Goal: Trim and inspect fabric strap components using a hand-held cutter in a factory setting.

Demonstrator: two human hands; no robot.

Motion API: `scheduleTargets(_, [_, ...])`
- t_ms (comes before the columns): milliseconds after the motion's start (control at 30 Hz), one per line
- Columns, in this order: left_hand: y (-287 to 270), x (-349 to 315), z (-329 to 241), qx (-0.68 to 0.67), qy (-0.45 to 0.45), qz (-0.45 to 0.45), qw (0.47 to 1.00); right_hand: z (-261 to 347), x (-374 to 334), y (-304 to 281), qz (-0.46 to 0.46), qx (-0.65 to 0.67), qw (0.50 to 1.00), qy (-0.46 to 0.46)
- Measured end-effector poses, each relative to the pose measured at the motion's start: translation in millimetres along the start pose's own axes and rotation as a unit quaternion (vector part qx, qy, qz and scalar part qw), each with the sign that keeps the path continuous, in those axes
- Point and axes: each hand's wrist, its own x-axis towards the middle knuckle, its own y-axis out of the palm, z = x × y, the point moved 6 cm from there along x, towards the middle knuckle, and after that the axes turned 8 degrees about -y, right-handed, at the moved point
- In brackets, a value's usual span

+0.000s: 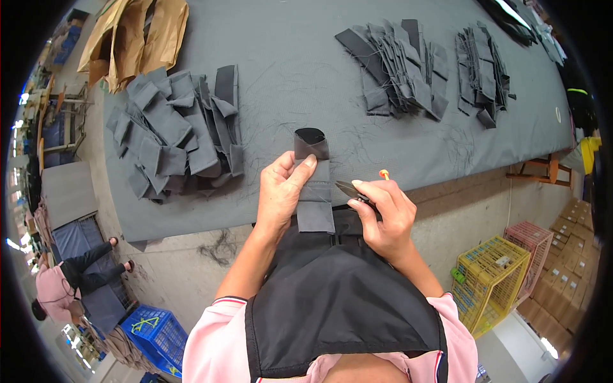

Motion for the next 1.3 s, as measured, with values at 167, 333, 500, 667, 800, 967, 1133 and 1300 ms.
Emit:
scheduleTargets(167, [-13.1, 6.5, 10.3, 0.021, -0.002, 0.012, 1.000, 3.2, -1.5, 2.7, 0.018, 0.048, 0.999, 0.018])
scheduleTargets(333, [-8.1, 4.8, 6.0, 0.060, 0.019, 0.026, 0.998, 6.9, 6.0, 7.9, 0.063, 0.017, 0.997, 0.052])
scheduleTargets(500, [-7.4, 4.9, 7.7, 0.075, 0.014, 0.030, 0.997, 7.2, 2.0, 13.4, 0.086, 0.005, 0.996, -0.008])
scheduleTargets(667, [-9.3, 6.2, 10.3, 0.088, 0.019, 0.027, 0.996, 6.2, 0.4, 15.2, 0.087, 0.014, 0.996, -0.019])
scheduleTargets(800, [-9.0, 5.9, 11.3, 0.091, 0.018, 0.027, 0.995, 6.9, -0.2, 15.7, 0.092, 0.016, 0.995, -0.018])
scheduleTargets(967, [-7.5, 5.4, 11.6, 0.083, 0.013, 0.026, 0.996, 6.3, 1.4, 18.5, 0.088, 0.019, 0.996, -0.016])
scheduleTargets(1133, [-10.6, 6.3, 15.7, 0.079, -0.007, 0.040, 0.996, 8.1, -1.4, 19.6, 0.092, -0.004, 0.995, -0.034])
scheduleTargets(1300, [-11.1, -8.7, -6.0, -0.176, 0.032, 0.167, 0.970, 8.4, -2.4, -14.8, -0.046, 0.132, 0.990, 0.036])
